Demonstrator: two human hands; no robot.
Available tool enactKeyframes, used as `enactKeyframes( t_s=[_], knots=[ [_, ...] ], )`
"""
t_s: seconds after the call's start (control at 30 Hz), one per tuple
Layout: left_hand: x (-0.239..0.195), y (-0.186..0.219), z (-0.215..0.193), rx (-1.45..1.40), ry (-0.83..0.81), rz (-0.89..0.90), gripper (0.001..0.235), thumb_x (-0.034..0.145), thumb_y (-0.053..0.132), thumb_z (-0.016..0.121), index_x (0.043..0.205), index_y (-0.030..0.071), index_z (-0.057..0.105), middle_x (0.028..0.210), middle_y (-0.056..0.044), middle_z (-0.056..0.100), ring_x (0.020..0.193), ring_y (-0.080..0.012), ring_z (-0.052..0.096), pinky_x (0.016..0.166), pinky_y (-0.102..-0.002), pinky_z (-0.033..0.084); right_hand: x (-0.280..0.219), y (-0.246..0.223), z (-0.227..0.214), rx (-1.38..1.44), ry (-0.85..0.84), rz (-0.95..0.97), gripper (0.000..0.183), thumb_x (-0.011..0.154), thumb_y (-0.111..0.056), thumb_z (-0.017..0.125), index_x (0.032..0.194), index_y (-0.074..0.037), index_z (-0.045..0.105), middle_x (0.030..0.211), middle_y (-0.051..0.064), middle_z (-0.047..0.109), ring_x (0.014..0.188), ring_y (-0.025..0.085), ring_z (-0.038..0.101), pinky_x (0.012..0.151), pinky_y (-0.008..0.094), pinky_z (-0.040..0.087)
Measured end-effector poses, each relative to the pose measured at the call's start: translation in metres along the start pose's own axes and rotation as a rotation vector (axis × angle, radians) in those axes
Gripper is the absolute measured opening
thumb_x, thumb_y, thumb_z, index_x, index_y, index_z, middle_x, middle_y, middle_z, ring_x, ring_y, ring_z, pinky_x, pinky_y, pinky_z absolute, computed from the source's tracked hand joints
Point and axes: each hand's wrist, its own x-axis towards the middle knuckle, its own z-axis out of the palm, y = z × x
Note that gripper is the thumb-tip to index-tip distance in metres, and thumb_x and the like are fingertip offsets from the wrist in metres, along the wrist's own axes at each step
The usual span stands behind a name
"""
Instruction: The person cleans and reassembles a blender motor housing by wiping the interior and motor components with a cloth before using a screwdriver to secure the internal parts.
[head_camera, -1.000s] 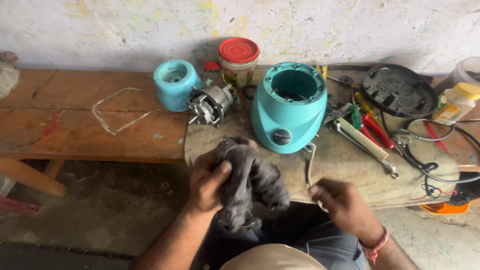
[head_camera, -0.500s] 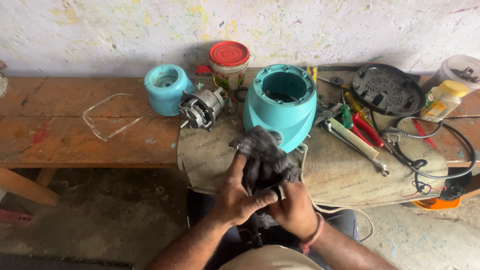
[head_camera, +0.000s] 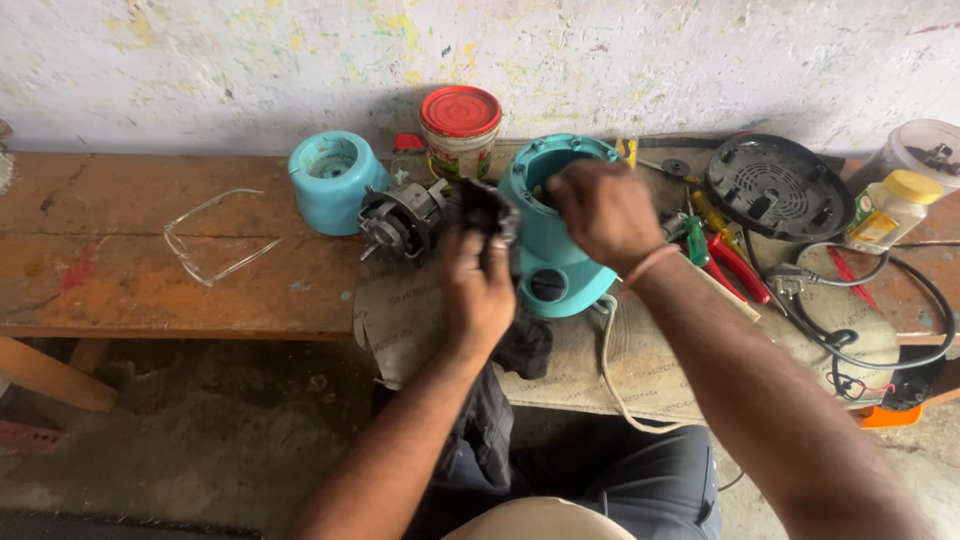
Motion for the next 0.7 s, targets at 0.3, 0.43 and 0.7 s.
enactKeyframes(
  t_s=[0.3, 0.43, 0.7],
  knots=[
    [0.027, -0.05, 0.033, 0.199, -0.171, -0.203, 0.031, 0.104, 0.022, 0.05, 0.117, -0.003, 0.063, 0.114, -0.03, 0.066, 0.104, -0.0501, 0.063, 0.088, -0.056, 0.051, -0.003, 0.011, 0.02, -0.075, -0.035, -0.062, 0.031, 0.1, -0.024, 0.064, 0.073, -0.008, 0.06, 0.063, 0.013, 0.063, 0.056, 0.039, 0.062, 0.05, 0.049, 0.047],
    [0.087, -0.125, 0.055, 0.097, -0.232, -0.274, 0.042, 0.103, 0.033, 0.052, 0.112, -0.004, 0.069, 0.109, -0.03, 0.069, 0.106, -0.0484, 0.064, 0.092, -0.054, 0.049, -0.003, 0.007, 0.018, -0.074, -0.048, -0.062, 0.032, 0.1, -0.023, 0.064, 0.072, -0.008, 0.059, 0.061, 0.013, 0.062, 0.056, 0.039, 0.061, 0.05, 0.05, 0.046],
    [0.109, -0.178, 0.077, -0.032, -0.322, -0.286, 0.047, 0.105, 0.037, 0.053, 0.102, -0.008, 0.066, 0.104, -0.029, 0.072, 0.099, -0.0414, 0.069, 0.092, -0.048, 0.052, -0.008, 0.002, 0.021, -0.134, 0.007, -0.05, 0.029, 0.098, -0.021, 0.064, 0.072, -0.009, 0.058, 0.064, 0.012, 0.064, 0.057, 0.038, 0.062, 0.055, 0.05, 0.049]
  ],
)
